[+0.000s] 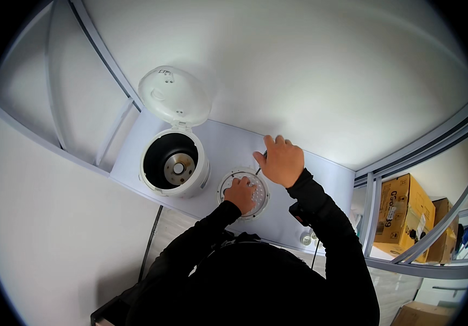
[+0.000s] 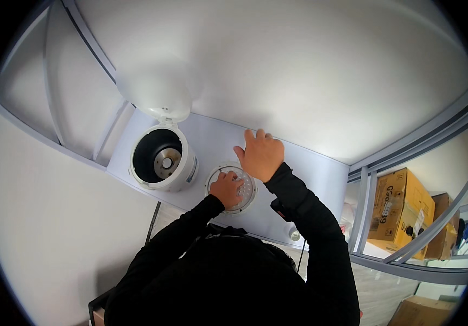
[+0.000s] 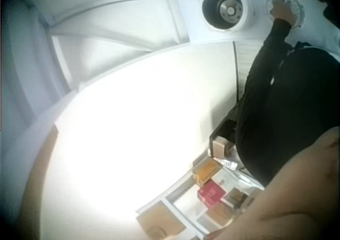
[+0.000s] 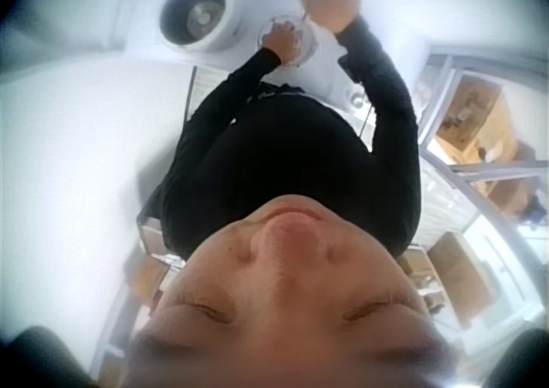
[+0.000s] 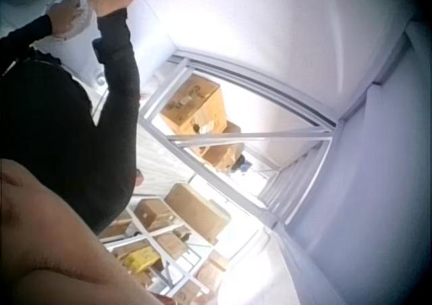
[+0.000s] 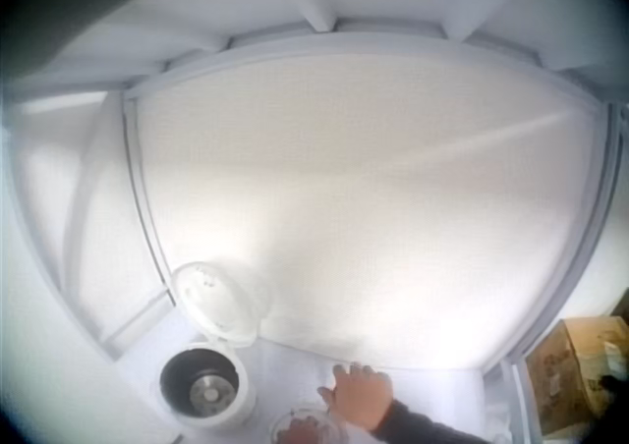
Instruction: The person assembles a white cylindrical appliance on a workbench. They place a black inner pot into the base, attach a white lid, and use a screwdriver to fasten screws on the lid and a perforated metal plate. The person handles the pot, lid, plate, and screws throughout the process.
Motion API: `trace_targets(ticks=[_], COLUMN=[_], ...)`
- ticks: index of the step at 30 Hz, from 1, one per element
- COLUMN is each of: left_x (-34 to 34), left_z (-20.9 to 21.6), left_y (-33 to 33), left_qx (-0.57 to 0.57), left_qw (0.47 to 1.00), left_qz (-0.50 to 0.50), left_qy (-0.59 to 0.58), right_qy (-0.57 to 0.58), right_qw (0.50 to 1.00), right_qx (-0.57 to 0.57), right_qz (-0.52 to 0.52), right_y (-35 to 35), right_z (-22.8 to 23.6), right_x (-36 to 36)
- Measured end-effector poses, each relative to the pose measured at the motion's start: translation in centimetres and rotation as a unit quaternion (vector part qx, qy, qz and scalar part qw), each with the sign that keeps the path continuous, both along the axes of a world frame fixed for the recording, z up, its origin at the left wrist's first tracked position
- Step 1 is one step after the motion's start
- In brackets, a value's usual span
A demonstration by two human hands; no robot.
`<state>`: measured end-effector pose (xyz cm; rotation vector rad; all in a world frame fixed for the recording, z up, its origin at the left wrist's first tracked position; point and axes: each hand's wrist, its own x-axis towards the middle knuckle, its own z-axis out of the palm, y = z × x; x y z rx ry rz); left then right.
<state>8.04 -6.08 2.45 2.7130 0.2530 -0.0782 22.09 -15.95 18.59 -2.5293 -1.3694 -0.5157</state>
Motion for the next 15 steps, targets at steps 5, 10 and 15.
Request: trace_targets(ticks=[5,10,15], left_x=[0.5,0.7,0.8], left_z=[-0.5,-0.6,0.2], left_y=[0.3,0.7,0.6], left_qx=[-0.001,-0.006,-0.01], left_qw=[1.0,1.0,1.0], left_qz=[-0.015,-0.008,-0.008], left_qy=[-0.014,-0.003,-0.006], right_qy=[0.031,0.072,0.017], right_qw=[0.992,0.995,0.986], right_qx=[0.075,-0.067,0.098], right_qz=[0.098,0.003,0.136], right_y=[0.0,0.3,-0.4], right_z=[-1.5,-0.2,-0.4], right_x=[1.7,1.3,2.0])
